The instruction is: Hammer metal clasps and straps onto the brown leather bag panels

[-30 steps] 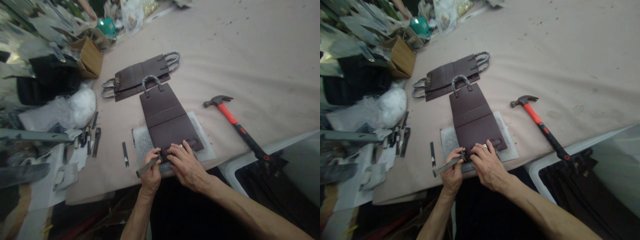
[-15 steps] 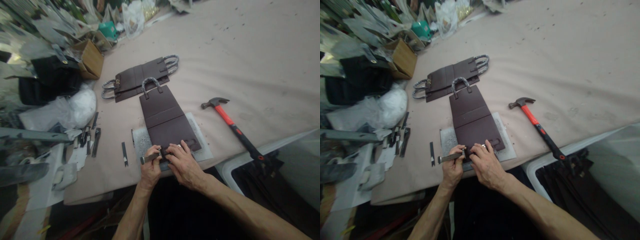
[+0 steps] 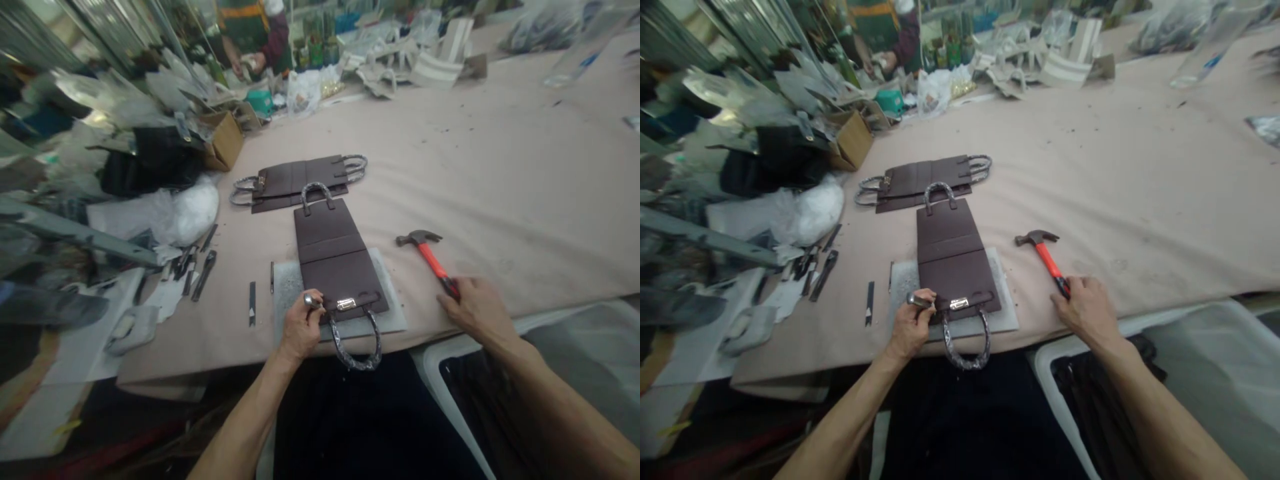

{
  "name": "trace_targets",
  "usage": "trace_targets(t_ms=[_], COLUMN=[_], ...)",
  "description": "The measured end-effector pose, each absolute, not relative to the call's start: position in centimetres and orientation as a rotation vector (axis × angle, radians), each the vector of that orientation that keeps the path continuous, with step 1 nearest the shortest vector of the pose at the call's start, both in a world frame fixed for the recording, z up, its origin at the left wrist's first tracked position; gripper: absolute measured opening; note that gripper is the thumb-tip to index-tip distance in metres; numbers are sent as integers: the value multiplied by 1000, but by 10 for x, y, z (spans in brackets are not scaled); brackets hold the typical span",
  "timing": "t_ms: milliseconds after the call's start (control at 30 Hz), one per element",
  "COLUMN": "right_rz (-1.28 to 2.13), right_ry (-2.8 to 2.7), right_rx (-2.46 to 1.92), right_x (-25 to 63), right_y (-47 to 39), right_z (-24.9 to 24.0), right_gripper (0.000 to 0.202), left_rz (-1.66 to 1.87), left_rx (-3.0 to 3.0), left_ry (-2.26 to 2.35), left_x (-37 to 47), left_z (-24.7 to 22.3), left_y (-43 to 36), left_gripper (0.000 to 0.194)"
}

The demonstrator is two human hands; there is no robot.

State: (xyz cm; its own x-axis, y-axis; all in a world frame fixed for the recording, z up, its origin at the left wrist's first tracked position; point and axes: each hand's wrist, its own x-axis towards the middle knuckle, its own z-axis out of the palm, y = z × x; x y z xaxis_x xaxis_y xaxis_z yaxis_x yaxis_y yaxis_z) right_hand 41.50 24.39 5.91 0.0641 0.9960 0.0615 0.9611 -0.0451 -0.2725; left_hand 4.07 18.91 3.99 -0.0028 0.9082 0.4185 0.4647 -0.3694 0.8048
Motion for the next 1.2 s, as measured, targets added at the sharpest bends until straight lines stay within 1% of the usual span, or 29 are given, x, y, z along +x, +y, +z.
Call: trace_targets(t_ms=[33,100,167,233,333,400,500,567,700,800,900,1033,1100,1200], right_rz=[332,741,1174,1467,1594,1600,1460,1156,377,82,-20,-107,-107,-13], right_ry=[-1958,-1679,-1285,-1062,-1024,-997,-1199,-1577,-2283,-2574,-2568,-2279,-2375,-2604], right_rx=[-2156,-2195,-2114,-1969,-1828,-1764,-1654,-1561,-1259,-1127,-1091,-1042,-1047,-1162], right_x=[421,424,416,402,375,356,329,316,297,290,284,280,281,287], right_y=[247,252,260,268,274,269,244,223,197,193,191,184,184,187], right_z=[59,64,75,88,109,126,162,187,215,222,233,238,233,234], right_gripper=[35,23,22,21,6,13,30,38,35,32,32,32,35,37], left_rz=[1352,1359,1348,1330,1315,1325,1337,1336,1332,1333,1351,1358,1335,1307], left_rx=[1829,1806,1780,1756,1726,1702,1677,1683,1724,1752,1766,1783,1791,1796], left_ry=[1399,1370,1357,1361,1382,1402,1428,1441,1456,1492,1502,1483,1492,1493], left_x=[41,41,41,41,41,42,44,45,45,45,44,43,42,42], left_z=[40,41,42,42,41,40,40,41,44,42,40,39,38,38], left_y=[190,191,192,192,192,191,189,189,189,189,189,189,189,189], left_gripper=[17,16,15,14,13,13,14,14,14,14,15,16,16,17])
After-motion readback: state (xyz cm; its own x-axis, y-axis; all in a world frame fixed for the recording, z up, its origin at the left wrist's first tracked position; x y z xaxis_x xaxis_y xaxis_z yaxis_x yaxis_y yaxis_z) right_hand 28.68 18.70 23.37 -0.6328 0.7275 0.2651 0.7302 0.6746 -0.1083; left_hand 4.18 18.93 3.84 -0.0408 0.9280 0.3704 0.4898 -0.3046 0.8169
